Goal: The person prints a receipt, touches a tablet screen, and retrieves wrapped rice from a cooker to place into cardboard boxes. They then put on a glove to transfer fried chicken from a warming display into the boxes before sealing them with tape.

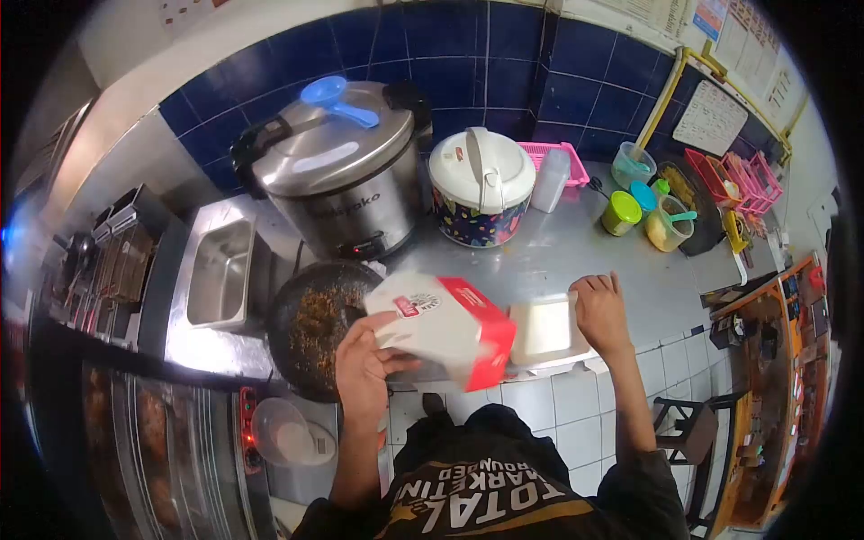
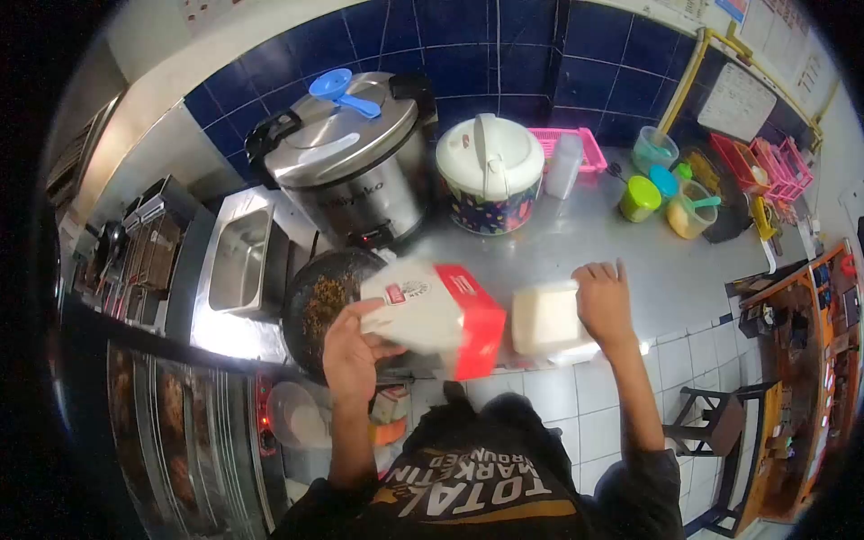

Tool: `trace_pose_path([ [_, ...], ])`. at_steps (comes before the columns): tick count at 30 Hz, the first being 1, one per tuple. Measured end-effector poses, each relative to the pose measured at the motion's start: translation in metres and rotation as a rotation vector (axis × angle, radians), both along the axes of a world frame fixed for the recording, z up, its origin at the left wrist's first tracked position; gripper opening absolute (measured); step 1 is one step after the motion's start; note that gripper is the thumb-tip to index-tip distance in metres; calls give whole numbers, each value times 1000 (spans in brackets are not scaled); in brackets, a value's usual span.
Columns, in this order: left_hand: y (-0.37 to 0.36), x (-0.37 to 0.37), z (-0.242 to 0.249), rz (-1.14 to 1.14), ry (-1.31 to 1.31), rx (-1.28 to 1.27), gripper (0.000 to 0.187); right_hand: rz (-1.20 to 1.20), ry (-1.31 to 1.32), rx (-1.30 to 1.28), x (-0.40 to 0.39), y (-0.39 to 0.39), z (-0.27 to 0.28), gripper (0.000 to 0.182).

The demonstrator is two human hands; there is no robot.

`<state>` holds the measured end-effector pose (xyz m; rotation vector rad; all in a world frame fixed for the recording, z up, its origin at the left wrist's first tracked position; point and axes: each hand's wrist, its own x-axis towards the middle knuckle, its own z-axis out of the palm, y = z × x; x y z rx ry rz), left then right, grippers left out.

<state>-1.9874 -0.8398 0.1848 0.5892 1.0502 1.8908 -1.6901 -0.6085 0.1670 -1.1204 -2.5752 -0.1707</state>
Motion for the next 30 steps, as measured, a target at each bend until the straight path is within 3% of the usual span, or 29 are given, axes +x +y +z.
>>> trace_pose_path([
  [4, 33, -1, -23, -107, -177, 13, 41, 100, 1, -84, -23, 27, -14, 16],
  [6, 53, 3, -55, -193, -374, 166, 35, 202, -11, -45, -48, 30, -23, 15],
  [11, 91, 7, -117, -211, -663, 102, 32, 472, -110, -64, -103, 45, -35, 26],
  [12, 98, 10, -102, -118, -654, -85, 53, 488, -108, -73, -116, 49, -35, 27],
  [13, 98, 6, -99, -103, -638, -68, 53, 496, -106, -85, -133, 51, -24, 28],
  [16, 92, -6, -108, -297, -498, -47, 86, 546, 118, -30, -202, 69, 35, 27],
  [19, 92, -30, -102, -326, -346, -166, 77, 578, 462, 68, -299, 91, 89, 26],
  [20, 92, -37, -90, -309, -230, -197, 65, 564, 491, 72, -338, 107, 95, 24],
  [21, 90, -46, -80, -332, -221, -199, 65, 540, 517, 70, -375, 121, 96, 23],
  [24, 80, -76, -63, -331, -116, -166, 48, 321, 323, 11, -449, 137, 95, 26],
  [26, 77, -94, -61, -202, -28, -154, 39, 304, 319, 32, -480, 157, 72, 27],
  [27, 75, -100, -57, -245, -29, -157, 39, 303, 333, 3, -484, 164, 66, 27],
  [30, 75, -116, -55, -96, -38, -154, 41, 317, 409, 21, -456, 153, 77, 26],
])
